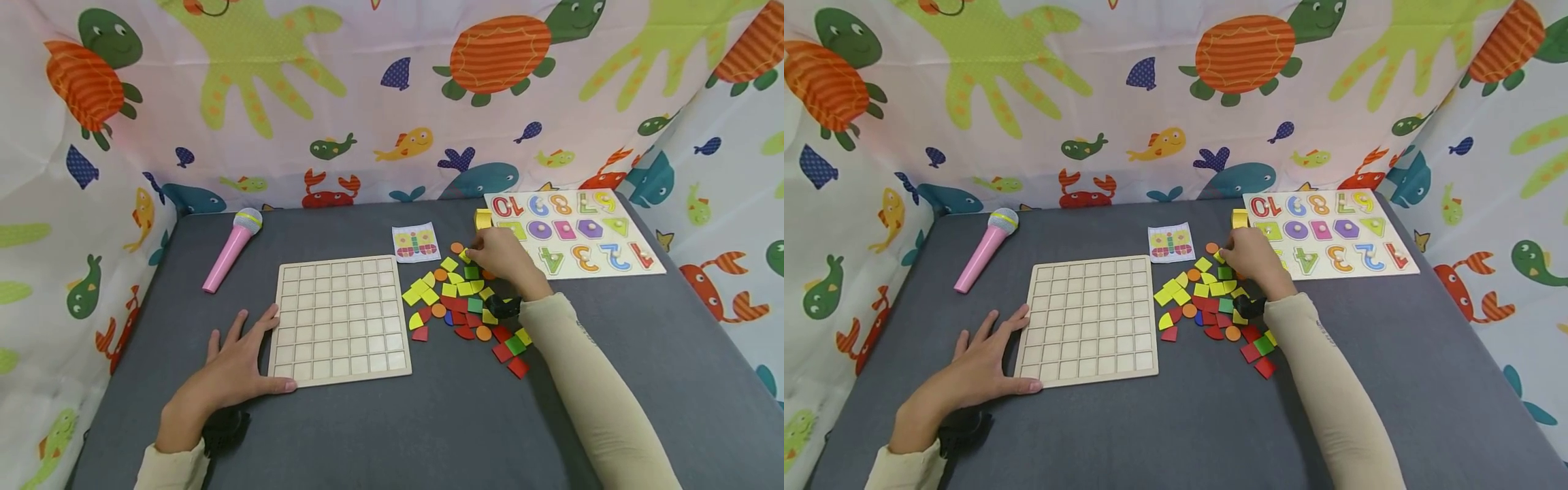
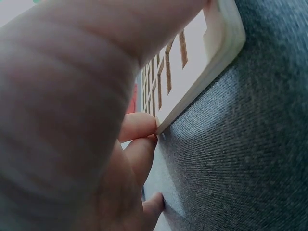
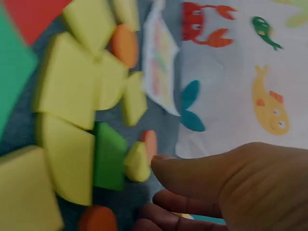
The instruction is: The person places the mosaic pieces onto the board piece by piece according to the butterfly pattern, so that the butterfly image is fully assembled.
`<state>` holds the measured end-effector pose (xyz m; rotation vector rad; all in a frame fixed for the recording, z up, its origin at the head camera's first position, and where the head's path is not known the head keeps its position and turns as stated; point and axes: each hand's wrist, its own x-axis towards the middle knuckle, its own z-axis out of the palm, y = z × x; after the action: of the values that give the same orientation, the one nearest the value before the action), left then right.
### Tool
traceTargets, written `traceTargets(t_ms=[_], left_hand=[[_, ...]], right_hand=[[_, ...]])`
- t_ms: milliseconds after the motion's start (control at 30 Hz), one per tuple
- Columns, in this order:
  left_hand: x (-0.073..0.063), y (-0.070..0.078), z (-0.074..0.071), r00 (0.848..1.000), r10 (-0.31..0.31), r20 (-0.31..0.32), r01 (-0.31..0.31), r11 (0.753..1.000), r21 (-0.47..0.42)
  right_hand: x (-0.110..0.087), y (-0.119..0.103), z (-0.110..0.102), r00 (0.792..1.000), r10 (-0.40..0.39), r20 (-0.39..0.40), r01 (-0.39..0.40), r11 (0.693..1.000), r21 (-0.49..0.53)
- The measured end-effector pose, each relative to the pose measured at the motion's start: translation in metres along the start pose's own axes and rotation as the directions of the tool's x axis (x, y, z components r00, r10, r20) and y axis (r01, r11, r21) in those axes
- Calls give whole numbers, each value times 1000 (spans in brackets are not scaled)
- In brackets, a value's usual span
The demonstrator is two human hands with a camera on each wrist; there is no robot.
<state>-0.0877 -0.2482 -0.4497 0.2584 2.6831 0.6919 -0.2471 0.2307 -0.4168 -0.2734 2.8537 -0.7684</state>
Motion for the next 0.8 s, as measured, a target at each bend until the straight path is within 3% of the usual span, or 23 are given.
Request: traceTargets(t_ms=[133,533,800], left_hand=[[1,0,1,1000,2,0,-2,1000,-7],[-1,0,-1,1000,11,-9,-11,1000,-11],[-2,1,-1,1000,10,-2,-10,1000,-12]], right_hand=[[3,2,7,1000,13,0,-13,1000,-24],[9,3,14,997,77,13,-78,996,37],[6,4,13,998,52,-39,-44,984,174]])
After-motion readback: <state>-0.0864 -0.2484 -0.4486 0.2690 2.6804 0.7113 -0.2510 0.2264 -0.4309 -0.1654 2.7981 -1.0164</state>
